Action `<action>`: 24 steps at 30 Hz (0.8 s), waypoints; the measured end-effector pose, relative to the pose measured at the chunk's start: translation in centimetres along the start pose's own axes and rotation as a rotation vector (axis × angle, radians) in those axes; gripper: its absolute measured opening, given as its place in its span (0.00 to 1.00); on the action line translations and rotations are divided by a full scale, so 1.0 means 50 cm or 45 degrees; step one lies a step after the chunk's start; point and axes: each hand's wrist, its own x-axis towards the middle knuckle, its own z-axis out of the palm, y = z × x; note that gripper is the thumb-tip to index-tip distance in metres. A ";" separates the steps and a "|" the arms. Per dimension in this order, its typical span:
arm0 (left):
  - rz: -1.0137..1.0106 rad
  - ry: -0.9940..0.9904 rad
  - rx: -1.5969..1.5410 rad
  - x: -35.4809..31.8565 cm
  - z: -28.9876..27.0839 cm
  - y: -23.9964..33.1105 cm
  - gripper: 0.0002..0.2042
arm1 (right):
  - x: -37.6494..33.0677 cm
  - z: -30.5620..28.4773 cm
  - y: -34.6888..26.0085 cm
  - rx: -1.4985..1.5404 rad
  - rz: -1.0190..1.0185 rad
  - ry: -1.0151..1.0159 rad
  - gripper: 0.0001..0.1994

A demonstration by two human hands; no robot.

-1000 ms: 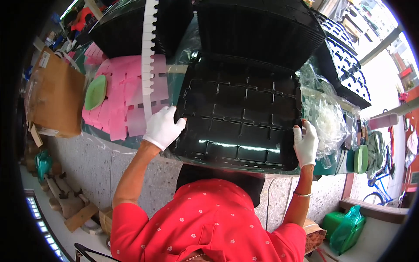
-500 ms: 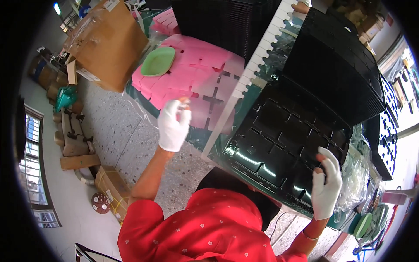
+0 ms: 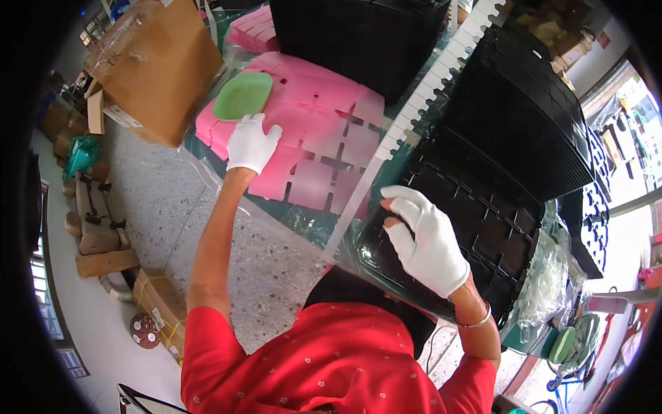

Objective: The person assembles plastic trays by hand, placing foam dividers inside each tray and applying adhesive labels to them.

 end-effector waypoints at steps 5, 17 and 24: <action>0.064 0.104 0.055 -0.007 0.036 0.003 0.26 | 0.123 0.059 0.008 0.309 0.006 0.080 0.13; 0.046 0.053 0.087 -0.018 0.060 0.004 0.27 | 0.300 0.177 0.239 -0.566 0.732 -0.190 0.21; 0.081 0.087 0.098 -0.014 0.060 0.005 0.27 | 0.308 0.213 0.328 -0.376 0.771 0.018 0.20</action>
